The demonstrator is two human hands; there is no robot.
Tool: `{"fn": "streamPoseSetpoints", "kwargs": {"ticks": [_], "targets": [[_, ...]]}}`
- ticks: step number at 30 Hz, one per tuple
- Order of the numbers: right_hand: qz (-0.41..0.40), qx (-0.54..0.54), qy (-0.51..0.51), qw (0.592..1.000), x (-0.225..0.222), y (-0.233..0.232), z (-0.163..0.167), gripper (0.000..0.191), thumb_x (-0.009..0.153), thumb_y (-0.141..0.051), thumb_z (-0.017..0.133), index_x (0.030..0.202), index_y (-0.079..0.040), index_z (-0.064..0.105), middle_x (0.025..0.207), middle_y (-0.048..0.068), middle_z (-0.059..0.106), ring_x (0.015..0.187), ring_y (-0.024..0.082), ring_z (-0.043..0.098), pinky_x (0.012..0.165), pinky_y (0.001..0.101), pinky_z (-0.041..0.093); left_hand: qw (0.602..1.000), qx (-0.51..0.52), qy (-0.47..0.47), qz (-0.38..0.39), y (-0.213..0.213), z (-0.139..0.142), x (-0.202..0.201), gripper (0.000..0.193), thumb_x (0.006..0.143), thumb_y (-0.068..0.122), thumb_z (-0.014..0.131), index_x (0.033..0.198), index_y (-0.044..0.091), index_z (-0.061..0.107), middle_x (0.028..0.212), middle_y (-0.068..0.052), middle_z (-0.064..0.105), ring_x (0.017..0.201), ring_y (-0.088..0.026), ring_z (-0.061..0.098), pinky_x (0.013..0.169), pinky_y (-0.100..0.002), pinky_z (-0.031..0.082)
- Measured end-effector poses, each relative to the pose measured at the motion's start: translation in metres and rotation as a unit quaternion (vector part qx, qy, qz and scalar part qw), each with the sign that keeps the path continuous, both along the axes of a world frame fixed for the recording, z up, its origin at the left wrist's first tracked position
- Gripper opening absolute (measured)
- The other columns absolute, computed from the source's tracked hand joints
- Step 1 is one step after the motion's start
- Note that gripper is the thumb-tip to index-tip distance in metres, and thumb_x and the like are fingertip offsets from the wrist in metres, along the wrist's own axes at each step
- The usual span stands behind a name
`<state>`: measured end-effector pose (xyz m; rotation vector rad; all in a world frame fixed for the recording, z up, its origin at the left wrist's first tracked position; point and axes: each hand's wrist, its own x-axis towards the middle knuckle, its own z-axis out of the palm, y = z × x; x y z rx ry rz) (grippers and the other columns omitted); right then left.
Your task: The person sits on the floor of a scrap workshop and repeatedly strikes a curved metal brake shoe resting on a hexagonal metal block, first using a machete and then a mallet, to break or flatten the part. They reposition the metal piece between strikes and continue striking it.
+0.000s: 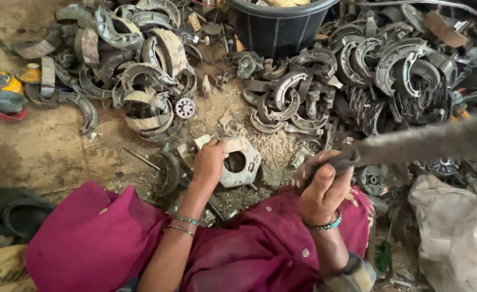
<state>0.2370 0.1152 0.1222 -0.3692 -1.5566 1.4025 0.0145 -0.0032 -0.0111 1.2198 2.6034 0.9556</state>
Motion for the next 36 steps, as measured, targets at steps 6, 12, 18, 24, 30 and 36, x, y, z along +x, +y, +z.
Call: {"fn": "streamPoseSetpoints", "kwargs": {"ticks": [6,12,18,24,30,36], "targets": [[0.077,0.323,-0.410,0.850,-0.014,-0.006,-0.110,0.035,0.113,-0.036,0.053,0.105,-0.002,0.055,0.076,0.017,0.064,0.068,0.035,0.062,0.055,0.0451,0.050,1.000,-0.007,0.024,0.012,0.005,-0.004,-0.006,0.039,0.087,0.016,0.073,0.125,0.009,0.069,0.110,-0.020,0.069,0.097,-0.040,0.069,0.080,-0.048,0.056],[-0.016,0.038,-0.483,0.875,-0.006,-0.005,-0.041,0.031,0.109,-0.032,0.050,0.101,-0.002,0.057,0.066,0.011,0.065,0.051,0.022,0.061,0.047,0.0414,0.050,0.996,-0.051,0.072,0.025,0.004,-0.012,-0.006,0.016,0.097,0.012,0.070,0.112,0.008,0.072,0.117,-0.019,0.069,0.104,-0.036,0.070,0.086,-0.045,0.058],[-0.027,0.130,-0.038,0.990,-0.001,-0.002,0.014,0.031,0.112,-0.039,0.043,0.116,-0.010,0.054,0.080,-0.002,0.061,0.059,0.006,0.057,0.046,0.0228,0.049,0.999,0.043,0.007,-0.001,0.000,-0.007,-0.003,0.041,0.082,0.010,0.074,0.123,0.006,0.070,0.101,-0.019,0.070,0.095,-0.039,0.068,0.079,-0.048,0.055],[0.086,0.219,-0.522,0.820,-0.027,-0.002,-0.099,0.028,0.106,-0.034,0.045,0.114,-0.009,0.057,0.077,0.001,0.063,0.056,0.011,0.058,0.045,0.0287,0.050,0.999,0.030,0.020,-0.005,0.003,0.007,-0.004,0.038,0.082,0.010,0.074,0.120,0.006,0.070,0.101,-0.018,0.069,0.096,-0.040,0.068,0.079,-0.048,0.055],[-0.019,-0.003,-0.518,0.855,-0.014,-0.001,-0.040,0.027,0.100,-0.029,0.048,0.113,-0.009,0.060,0.073,0.003,0.065,0.054,0.015,0.059,0.044,0.0346,0.051,0.999,0.029,-0.038,-0.005,0.004,0.008,-0.005,0.023,0.096,0.011,0.068,0.119,0.007,0.070,0.104,-0.015,0.070,0.094,-0.034,0.072,0.079,-0.046,0.057],[0.024,0.091,0.039,0.995,-0.009,-0.003,0.018,0.030,0.113,-0.040,0.052,0.118,-0.011,0.054,0.074,-0.002,0.058,0.055,0.006,0.056,0.045,0.0227,0.049,1.000,0.013,-0.004,0.003,0.002,0.003,-0.002,0.036,0.082,0.014,0.076,0.118,0.008,0.071,0.099,-0.018,0.070,0.090,-0.039,0.070,0.076,-0.048,0.056]]}}
